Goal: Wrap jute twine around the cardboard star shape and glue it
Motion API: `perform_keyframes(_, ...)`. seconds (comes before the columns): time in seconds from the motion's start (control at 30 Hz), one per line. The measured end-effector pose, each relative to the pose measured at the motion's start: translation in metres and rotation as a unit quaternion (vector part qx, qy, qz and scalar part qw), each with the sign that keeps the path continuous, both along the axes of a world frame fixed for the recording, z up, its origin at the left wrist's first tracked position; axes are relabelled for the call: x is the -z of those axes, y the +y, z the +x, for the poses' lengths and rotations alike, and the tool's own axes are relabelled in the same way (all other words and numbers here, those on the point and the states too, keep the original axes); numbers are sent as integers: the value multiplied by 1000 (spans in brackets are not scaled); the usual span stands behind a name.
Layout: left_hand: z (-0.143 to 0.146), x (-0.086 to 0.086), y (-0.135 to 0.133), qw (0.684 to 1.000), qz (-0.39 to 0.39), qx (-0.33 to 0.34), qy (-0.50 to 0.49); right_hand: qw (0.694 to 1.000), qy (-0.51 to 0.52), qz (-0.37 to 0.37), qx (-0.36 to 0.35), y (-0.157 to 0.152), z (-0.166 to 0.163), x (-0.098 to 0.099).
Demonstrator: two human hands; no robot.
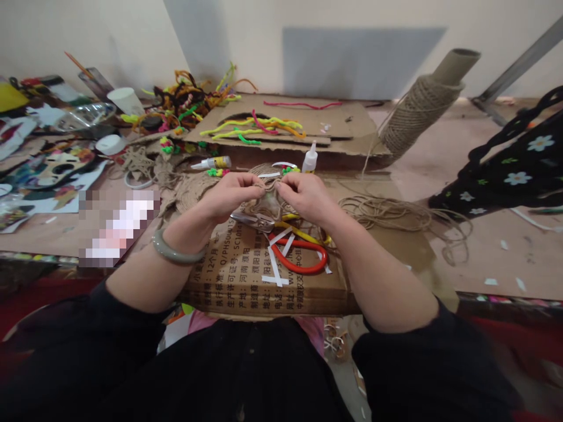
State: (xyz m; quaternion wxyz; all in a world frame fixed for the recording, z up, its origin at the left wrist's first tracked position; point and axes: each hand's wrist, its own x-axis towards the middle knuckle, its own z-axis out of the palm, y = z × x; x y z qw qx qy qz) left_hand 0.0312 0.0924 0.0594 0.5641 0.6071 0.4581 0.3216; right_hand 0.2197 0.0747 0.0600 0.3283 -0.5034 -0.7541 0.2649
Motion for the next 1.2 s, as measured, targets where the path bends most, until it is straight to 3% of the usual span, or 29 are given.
perform_keyframes(0.47, 0, 2, 0, 1000, 21, -8, -1, 1000, -14, -21, 1, -1, -2, -3)
perform_keyframes(0.87, 7, 3, -4, 1000, -5, -7, -10, 999, -46, -25, 15, -2, -4, -3)
perform_keyframes(1.07, -6, 2, 4, 999, -17, 40, -4, 1000, -9, -8, 11, 1, 0, -2)
perform_keyframes(1.2, -9, 1, 4, 999, 0, 38, 3, 1000, -5, -9, 4, 0, 1, -3)
